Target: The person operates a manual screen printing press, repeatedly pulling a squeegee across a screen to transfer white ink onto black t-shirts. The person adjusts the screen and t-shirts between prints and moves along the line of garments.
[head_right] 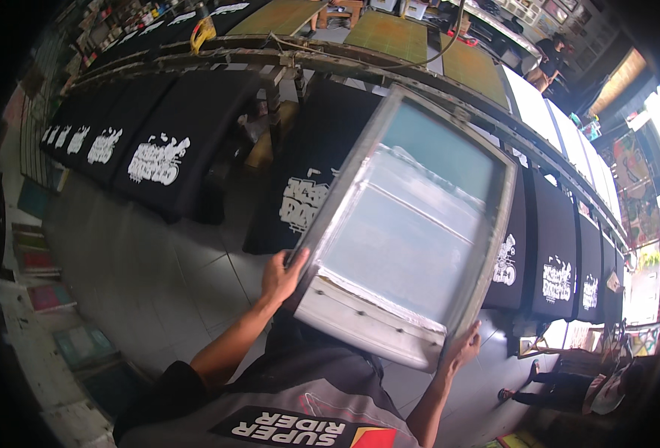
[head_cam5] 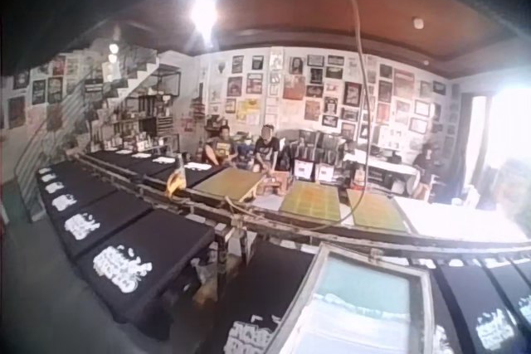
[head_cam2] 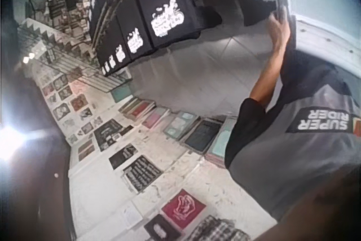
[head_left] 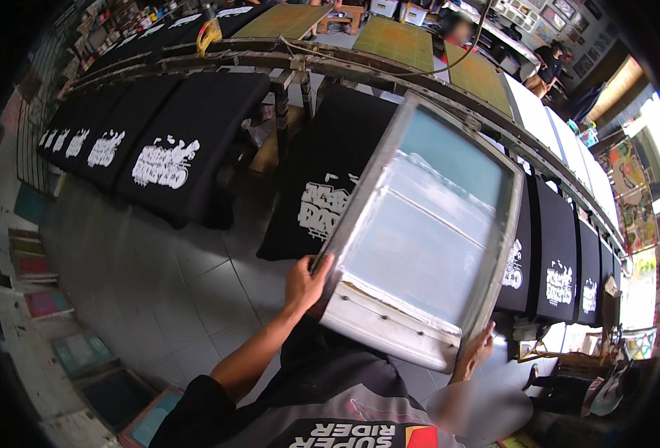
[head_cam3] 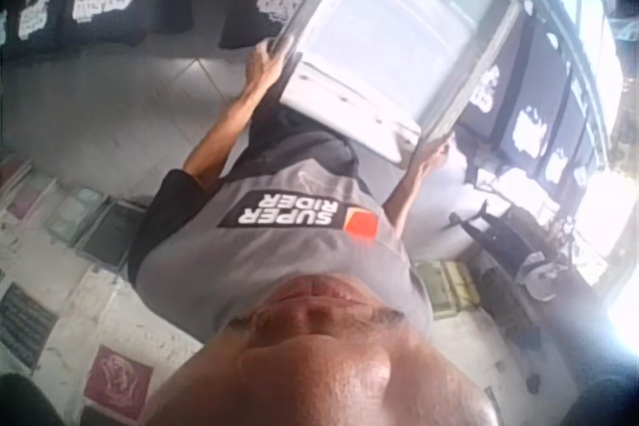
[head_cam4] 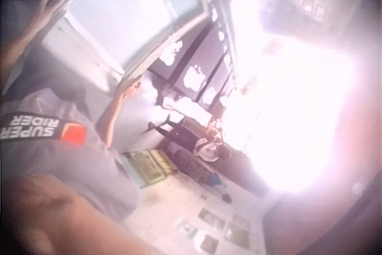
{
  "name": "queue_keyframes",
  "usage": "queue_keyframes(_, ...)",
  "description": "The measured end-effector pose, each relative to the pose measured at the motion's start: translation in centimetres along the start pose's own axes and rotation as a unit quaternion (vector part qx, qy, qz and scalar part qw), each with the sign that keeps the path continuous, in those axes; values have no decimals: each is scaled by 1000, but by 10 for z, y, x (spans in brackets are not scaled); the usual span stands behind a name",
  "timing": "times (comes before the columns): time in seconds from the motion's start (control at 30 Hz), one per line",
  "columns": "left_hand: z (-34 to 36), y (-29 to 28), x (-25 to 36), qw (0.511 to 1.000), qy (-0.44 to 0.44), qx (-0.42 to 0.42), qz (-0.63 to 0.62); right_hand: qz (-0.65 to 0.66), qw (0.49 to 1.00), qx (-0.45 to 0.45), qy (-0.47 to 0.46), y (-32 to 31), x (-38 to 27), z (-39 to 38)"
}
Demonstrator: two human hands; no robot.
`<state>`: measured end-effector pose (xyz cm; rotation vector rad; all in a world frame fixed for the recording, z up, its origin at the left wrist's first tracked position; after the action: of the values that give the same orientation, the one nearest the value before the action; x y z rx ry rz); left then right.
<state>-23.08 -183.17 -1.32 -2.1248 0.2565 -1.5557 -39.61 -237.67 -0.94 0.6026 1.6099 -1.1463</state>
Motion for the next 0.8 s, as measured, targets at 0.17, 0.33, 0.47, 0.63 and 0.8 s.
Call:
queue_keyframes(0.17,-58,79,36,999,-1,-43,18,67,993,53,-86,-94,6,35)
queue_keyframes(0.33,-114,135,71,994,-1,-81,79,2,997,71,-20,-175,46,79)
queue_keyframes(0.47,-142,178,66,997,10,-59,51,-6,997,71,-25,-201,64,114)
queue_keyframes(0.63,-159,219,55,997,-22,-53,50,50,997,22,-60,-199,71,167)
queue_keyframes(0.8,-158,227,65,999,-48,-4,16,30,997,-45,-58,-157,45,220)
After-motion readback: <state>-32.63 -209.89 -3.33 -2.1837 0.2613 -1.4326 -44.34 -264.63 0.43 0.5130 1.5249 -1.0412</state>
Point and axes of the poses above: each hand's wrist, its own z-axis towards the middle knuckle, its own y-axis out of the palm, x = y × z, the point moved 8 cm from there along z, towards the middle knuckle, and after that the axes turned 6 degrees about z, right-handed, at the moved point
